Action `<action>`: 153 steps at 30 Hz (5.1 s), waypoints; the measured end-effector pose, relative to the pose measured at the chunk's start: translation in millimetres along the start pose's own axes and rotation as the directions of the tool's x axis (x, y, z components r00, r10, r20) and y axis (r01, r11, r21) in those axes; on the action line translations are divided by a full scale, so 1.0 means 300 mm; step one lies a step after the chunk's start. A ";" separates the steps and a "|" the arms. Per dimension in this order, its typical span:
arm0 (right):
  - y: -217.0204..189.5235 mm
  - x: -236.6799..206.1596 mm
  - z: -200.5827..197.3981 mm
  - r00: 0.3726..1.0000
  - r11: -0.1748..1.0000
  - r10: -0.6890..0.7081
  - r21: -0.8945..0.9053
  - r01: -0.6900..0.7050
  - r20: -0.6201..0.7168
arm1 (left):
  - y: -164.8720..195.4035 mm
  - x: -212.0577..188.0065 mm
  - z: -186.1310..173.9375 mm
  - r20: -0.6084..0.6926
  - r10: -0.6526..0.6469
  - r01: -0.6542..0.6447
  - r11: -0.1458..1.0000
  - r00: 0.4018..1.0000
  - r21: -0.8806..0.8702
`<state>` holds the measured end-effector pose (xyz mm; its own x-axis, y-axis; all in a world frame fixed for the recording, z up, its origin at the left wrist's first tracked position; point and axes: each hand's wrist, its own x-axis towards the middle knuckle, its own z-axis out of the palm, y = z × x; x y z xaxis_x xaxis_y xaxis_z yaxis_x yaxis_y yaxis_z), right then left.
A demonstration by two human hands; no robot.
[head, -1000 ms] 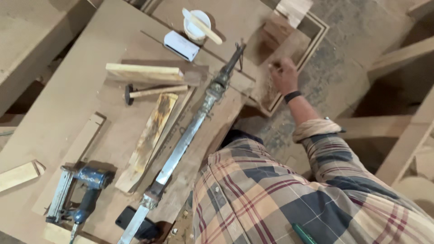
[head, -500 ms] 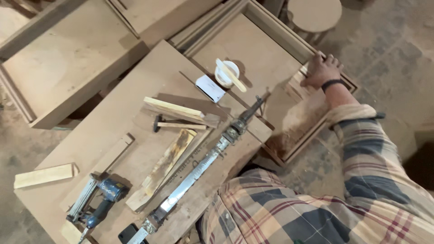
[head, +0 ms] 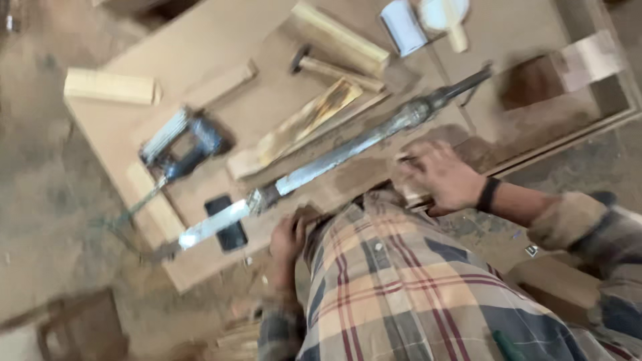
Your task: The person fits a wooden rail into a frame assembly on the workbench, taps pieces into alignment with a hammer, applies glue from a bottle, and uses a pneumatic nail gun to fasten the joints. They reposition the frame, adjust clamps, and press the assembled parts together while working around the bench.
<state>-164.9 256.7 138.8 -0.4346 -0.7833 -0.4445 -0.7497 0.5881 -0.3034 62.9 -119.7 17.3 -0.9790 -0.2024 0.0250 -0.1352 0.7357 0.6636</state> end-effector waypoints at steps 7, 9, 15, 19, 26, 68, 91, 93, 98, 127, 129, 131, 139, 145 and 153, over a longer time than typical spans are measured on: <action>-0.296 0.497 0.098 0.535 0.505 -0.845 -0.341 0.793 -0.006 | 0.010 0.088 -0.090 0.031 0.195 -0.191 0.975 0.980 -0.114; -0.334 0.598 0.132 0.508 0.406 -0.858 -0.503 0.763 0.078 | 0.017 0.074 -0.061 0.139 0.158 -0.146 0.985 0.978 -0.090; -0.309 0.508 0.263 0.835 0.966 -0.062 0.176 0.187 -0.547 | -0.032 0.046 0.069 0.259 -0.067 0.079 0.996 0.964 -0.037; -0.399 0.378 0.427 0.716 0.878 0.145 0.423 0.225 -0.682 | 0.000 0.079 0.097 0.152 0.026 -0.020 0.999 0.988 -0.040; -0.322 0.329 0.421 0.825 0.816 0.241 0.567 0.112 -0.510 | 0.140 0.148 0.047 0.124 0.189 -0.214 0.948 0.974 0.235; 1.117 0.386 -0.190 0.793 0.031 0.560 0.963 0.267 -0.238 | 0.320 0.235 0.251 0.063 -0.081 0.056 0.941 0.995 0.333; 0.949 0.354 -0.388 0.799 0.887 0.460 0.171 -0.428 -0.388 | 0.366 0.132 0.196 -0.223 -0.250 0.303 0.919 0.942 0.253; 0.980 0.308 -0.369 0.795 0.818 0.513 0.466 -0.337 -0.325 | 0.342 0.128 0.199 -0.195 -0.266 0.303 0.934 0.944 0.191; 1.008 0.135 -0.245 0.852 0.295 0.465 0.949 0.110 -0.243 | 0.302 0.142 0.183 -0.038 -0.438 0.437 0.881 0.898 0.181; -0.816 0.181 0.500 0.743 0.644 0.529 0.764 -0.036 -0.410 | -0.070 0.400 0.065 0.343 0.015 -0.104 0.965 0.939 0.240; -0.856 0.180 0.504 0.715 0.644 0.565 0.762 -0.069 -0.412 | -0.065 0.402 0.059 0.389 -0.009 -0.101 0.960 0.921 0.263; -0.882 0.178 0.501 0.696 0.650 0.580 0.755 -0.083 -0.423 | -0.062 0.399 0.051 0.408 -0.013 -0.106 0.958 0.913 0.268; -0.946 0.218 0.447 0.653 0.710 0.605 0.680 -0.183 -0.456 | -0.064 0.393 0.045 0.400 0.005 -0.118 0.959 0.916 0.256; -0.980 0.216 0.454 0.662 0.706 0.639 0.640 -0.302 -0.392 | -0.081 0.391 0.065 0.356 0.032 -0.124 0.963 0.934 0.239; -0.955 0.221 0.499 0.682 0.730 0.605 0.627 -0.271 -0.410 | -0.078 0.385 0.066 0.356 0.018 -0.115 0.960 0.934 0.254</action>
<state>95.7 66.6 70.1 -0.9551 -0.2607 -0.1410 -0.1167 0.7681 -0.6297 -49.9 -147.5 -10.0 -0.9715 0.0541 -0.2309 -0.0558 0.8941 0.4443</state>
